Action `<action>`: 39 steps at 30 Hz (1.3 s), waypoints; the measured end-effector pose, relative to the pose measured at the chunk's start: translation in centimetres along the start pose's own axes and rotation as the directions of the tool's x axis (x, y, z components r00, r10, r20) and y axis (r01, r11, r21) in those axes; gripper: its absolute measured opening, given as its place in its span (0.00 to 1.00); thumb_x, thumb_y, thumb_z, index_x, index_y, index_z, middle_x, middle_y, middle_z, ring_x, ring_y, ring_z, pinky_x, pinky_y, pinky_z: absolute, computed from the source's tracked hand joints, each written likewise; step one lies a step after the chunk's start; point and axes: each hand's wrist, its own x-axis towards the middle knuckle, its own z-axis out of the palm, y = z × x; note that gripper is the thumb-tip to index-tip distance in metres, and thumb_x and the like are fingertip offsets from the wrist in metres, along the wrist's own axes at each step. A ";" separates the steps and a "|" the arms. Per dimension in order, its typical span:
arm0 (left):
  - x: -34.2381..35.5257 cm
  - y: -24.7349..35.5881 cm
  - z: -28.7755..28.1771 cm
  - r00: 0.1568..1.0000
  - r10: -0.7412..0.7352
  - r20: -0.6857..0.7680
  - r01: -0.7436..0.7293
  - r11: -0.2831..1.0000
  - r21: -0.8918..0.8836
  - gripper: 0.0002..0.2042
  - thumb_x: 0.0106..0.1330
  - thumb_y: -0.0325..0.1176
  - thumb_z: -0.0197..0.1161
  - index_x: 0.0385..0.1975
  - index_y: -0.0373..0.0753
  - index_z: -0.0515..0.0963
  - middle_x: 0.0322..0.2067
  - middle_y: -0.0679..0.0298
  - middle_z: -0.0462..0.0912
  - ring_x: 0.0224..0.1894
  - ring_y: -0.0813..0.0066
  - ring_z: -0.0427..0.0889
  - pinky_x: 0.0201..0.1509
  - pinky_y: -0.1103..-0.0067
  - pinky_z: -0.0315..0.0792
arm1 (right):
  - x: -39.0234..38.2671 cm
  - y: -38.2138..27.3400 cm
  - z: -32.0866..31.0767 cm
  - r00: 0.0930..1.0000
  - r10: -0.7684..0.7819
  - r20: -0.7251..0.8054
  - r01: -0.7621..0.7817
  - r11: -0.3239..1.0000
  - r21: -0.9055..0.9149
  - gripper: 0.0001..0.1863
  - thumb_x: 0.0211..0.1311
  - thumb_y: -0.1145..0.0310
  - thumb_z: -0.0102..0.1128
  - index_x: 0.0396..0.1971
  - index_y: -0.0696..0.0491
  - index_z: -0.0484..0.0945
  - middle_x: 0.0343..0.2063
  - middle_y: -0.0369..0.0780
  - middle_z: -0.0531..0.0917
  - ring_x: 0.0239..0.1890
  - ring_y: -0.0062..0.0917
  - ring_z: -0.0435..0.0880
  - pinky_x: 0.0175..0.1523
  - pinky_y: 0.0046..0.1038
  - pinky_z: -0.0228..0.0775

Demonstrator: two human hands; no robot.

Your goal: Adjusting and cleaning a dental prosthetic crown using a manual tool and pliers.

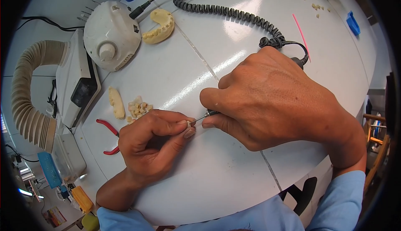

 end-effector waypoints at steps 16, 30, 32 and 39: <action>0.0 -0.2 -0.1 1.000 0.008 0.011 -0.008 1.000 0.021 0.08 0.63 0.10 0.73 0.35 0.29 0.82 0.41 0.47 0.92 0.42 0.70 0.93 0.45 0.80 0.85 | 0.0 -0.1 -0.1 1.000 -0.001 -0.015 0.001 1.000 -0.012 0.17 0.69 0.55 0.73 0.28 0.53 0.84 0.14 0.38 0.82 0.17 0.34 0.84 0.23 0.37 0.67; -0.2 0.0 0.1 0.998 -0.034 -0.043 0.033 0.999 -0.029 0.08 0.66 0.12 0.73 0.36 0.30 0.81 0.41 0.47 0.91 0.43 0.70 0.92 0.48 0.79 0.84 | -0.2 0.2 -0.3 1.000 0.007 -0.029 -0.007 1.000 -0.002 0.18 0.69 0.56 0.72 0.25 0.52 0.80 0.13 0.40 0.79 0.17 0.40 0.81 0.26 0.41 0.66; -0.1 0.1 0.0 0.999 -0.039 -0.021 0.038 0.999 -0.022 0.08 0.66 0.12 0.73 0.36 0.30 0.81 0.41 0.47 0.91 0.43 0.70 0.92 0.48 0.79 0.85 | -0.2 0.2 -0.2 0.999 -0.012 -0.046 0.010 0.999 -0.034 0.18 0.69 0.55 0.72 0.25 0.53 0.80 0.13 0.40 0.79 0.18 0.40 0.81 0.26 0.41 0.66; 0.0 0.0 0.0 1.000 -0.003 -0.018 0.003 1.000 -0.001 0.08 0.64 0.11 0.73 0.34 0.30 0.82 0.41 0.47 0.91 0.42 0.70 0.92 0.47 0.79 0.85 | -0.1 0.2 -0.3 1.000 -0.004 -0.023 0.004 1.000 0.000 0.20 0.70 0.54 0.72 0.25 0.53 0.81 0.13 0.39 0.79 0.17 0.38 0.81 0.26 0.40 0.65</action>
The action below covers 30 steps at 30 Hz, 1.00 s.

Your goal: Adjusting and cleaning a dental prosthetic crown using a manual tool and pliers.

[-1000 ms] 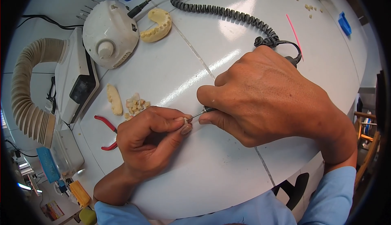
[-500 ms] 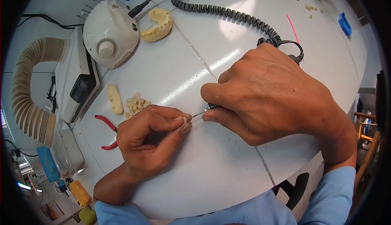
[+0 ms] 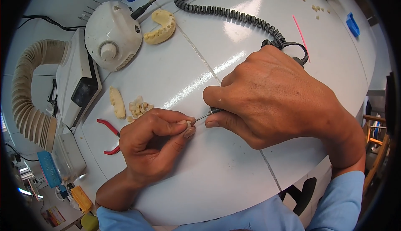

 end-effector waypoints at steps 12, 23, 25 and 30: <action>0.1 0.0 -0.3 0.999 0.037 0.031 -0.039 0.996 0.081 0.08 0.61 0.12 0.75 0.34 0.30 0.84 0.40 0.48 0.92 0.41 0.70 0.93 0.44 0.79 0.85 | 0.0 -0.2 -0.1 0.999 0.007 0.042 -0.006 1.000 -0.007 0.19 0.70 0.53 0.72 0.26 0.53 0.82 0.13 0.39 0.81 0.17 0.36 0.82 0.25 0.39 0.66; 0.4 0.2 -0.8 0.988 0.073 0.134 -0.096 0.980 0.172 0.10 0.64 0.09 0.73 0.34 0.31 0.80 0.41 0.48 0.89 0.42 0.71 0.92 0.46 0.79 0.87 | 0.1 -0.1 -0.1 0.998 0.006 0.055 -0.004 0.999 -0.032 0.18 0.70 0.53 0.72 0.28 0.52 0.83 0.14 0.38 0.81 0.17 0.34 0.83 0.24 0.38 0.67; 0.4 0.3 -0.8 0.988 0.078 0.131 -0.101 0.980 0.173 0.10 0.64 0.09 0.73 0.34 0.32 0.80 0.41 0.48 0.90 0.42 0.71 0.92 0.45 0.79 0.86 | 0.1 -0.2 -0.1 0.999 0.000 0.050 0.001 1.000 -0.018 0.18 0.70 0.53 0.72 0.28 0.52 0.83 0.13 0.38 0.81 0.17 0.34 0.83 0.24 0.38 0.66; 0.2 0.0 -0.4 0.997 0.062 0.048 -0.068 0.988 0.141 0.08 0.60 0.13 0.77 0.33 0.31 0.86 0.39 0.50 0.92 0.38 0.71 0.92 0.41 0.80 0.84 | 0.1 -0.1 -0.1 0.998 -0.003 0.056 0.005 0.999 -0.033 0.18 0.71 0.54 0.72 0.27 0.52 0.82 0.13 0.37 0.80 0.15 0.34 0.81 0.23 0.38 0.65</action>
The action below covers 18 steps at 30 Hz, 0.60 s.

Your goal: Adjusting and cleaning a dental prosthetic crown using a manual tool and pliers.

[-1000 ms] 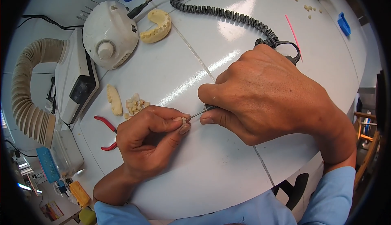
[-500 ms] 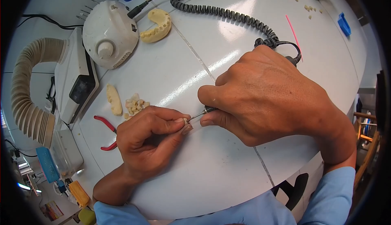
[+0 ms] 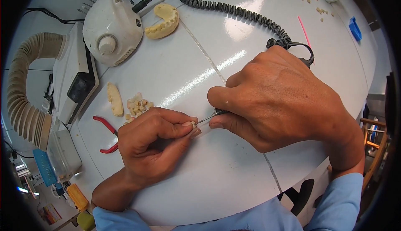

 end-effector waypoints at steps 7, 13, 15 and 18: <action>0.0 0.0 0.3 1.000 -0.012 -0.028 0.011 1.000 -0.030 0.08 0.60 0.13 0.77 0.31 0.31 0.85 0.38 0.49 0.92 0.37 0.71 0.93 0.40 0.80 0.84 | 0.0 -0.1 0.1 1.000 -0.008 -0.018 0.008 1.000 0.007 0.18 0.71 0.54 0.72 0.28 0.52 0.82 0.14 0.38 0.81 0.16 0.35 0.82 0.23 0.38 0.65; 0.1 0.2 -0.5 0.996 0.014 0.084 -0.016 0.999 0.030 0.10 0.64 0.08 0.72 0.33 0.31 0.80 0.42 0.47 0.90 0.43 0.68 0.93 0.48 0.77 0.88 | 0.0 -0.2 -0.2 1.000 0.009 0.019 -0.009 1.000 -0.008 0.19 0.70 0.52 0.72 0.29 0.52 0.83 0.15 0.39 0.83 0.17 0.36 0.84 0.23 0.38 0.68; 0.1 0.2 -0.5 0.996 0.018 0.083 -0.020 0.999 0.027 0.10 0.64 0.08 0.72 0.33 0.31 0.80 0.42 0.47 0.90 0.43 0.68 0.93 0.49 0.77 0.89 | 0.0 -0.2 -0.3 1.000 0.010 0.017 -0.010 1.000 -0.009 0.19 0.70 0.52 0.72 0.29 0.52 0.83 0.15 0.39 0.83 0.18 0.36 0.84 0.24 0.38 0.69; 0.0 0.1 -0.2 0.997 0.010 0.081 -0.011 1.000 0.012 0.10 0.65 0.09 0.71 0.33 0.31 0.80 0.42 0.46 0.90 0.43 0.68 0.93 0.49 0.77 0.89 | 0.1 -0.3 -0.2 1.000 0.013 0.013 -0.013 1.000 -0.007 0.19 0.70 0.51 0.72 0.29 0.53 0.83 0.15 0.39 0.83 0.18 0.36 0.85 0.24 0.38 0.69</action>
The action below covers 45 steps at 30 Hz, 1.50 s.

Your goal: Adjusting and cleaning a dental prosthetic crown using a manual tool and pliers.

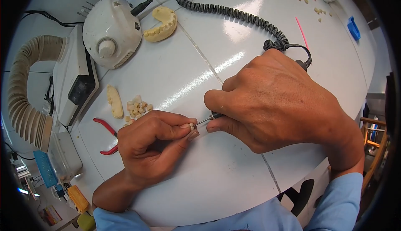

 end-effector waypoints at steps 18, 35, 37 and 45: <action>0.0 -0.1 0.4 0.994 -0.055 -0.092 0.046 0.994 -0.095 0.07 0.61 0.13 0.76 0.33 0.31 0.85 0.40 0.48 0.93 0.40 0.71 0.94 0.44 0.80 0.86 | 0.0 0.0 0.2 1.000 0.005 -0.006 -0.005 1.000 -0.009 0.18 0.70 0.53 0.73 0.29 0.52 0.83 0.16 0.39 0.84 0.19 0.36 0.86 0.25 0.39 0.71; 0.0 0.1 0.3 0.995 -0.056 -0.080 0.049 0.995 -0.081 0.07 0.60 0.13 0.76 0.32 0.31 0.85 0.39 0.49 0.93 0.40 0.70 0.94 0.42 0.80 0.86 | -0.1 0.2 0.1 1.000 -0.020 -0.015 0.020 1.000 -0.008 0.19 0.70 0.51 0.72 0.28 0.52 0.83 0.15 0.38 0.83 0.17 0.34 0.84 0.24 0.37 0.69; 0.0 0.0 0.3 0.995 -0.036 -0.090 0.030 0.997 -0.071 0.07 0.60 0.13 0.76 0.32 0.31 0.85 0.39 0.49 0.93 0.40 0.70 0.94 0.42 0.80 0.86 | 0.0 0.1 0.2 1.000 -0.020 -0.021 0.021 1.000 0.013 0.19 0.70 0.52 0.72 0.28 0.52 0.82 0.15 0.38 0.83 0.17 0.34 0.84 0.24 0.37 0.69; 0.0 0.0 0.3 0.995 -0.035 -0.094 0.029 0.998 -0.062 0.08 0.60 0.13 0.76 0.32 0.32 0.85 0.39 0.48 0.93 0.39 0.71 0.93 0.42 0.80 0.85 | -0.2 0.1 0.1 1.000 0.003 -0.001 -0.003 1.000 0.006 0.20 0.70 0.51 0.73 0.28 0.53 0.82 0.15 0.39 0.83 0.18 0.36 0.85 0.24 0.38 0.69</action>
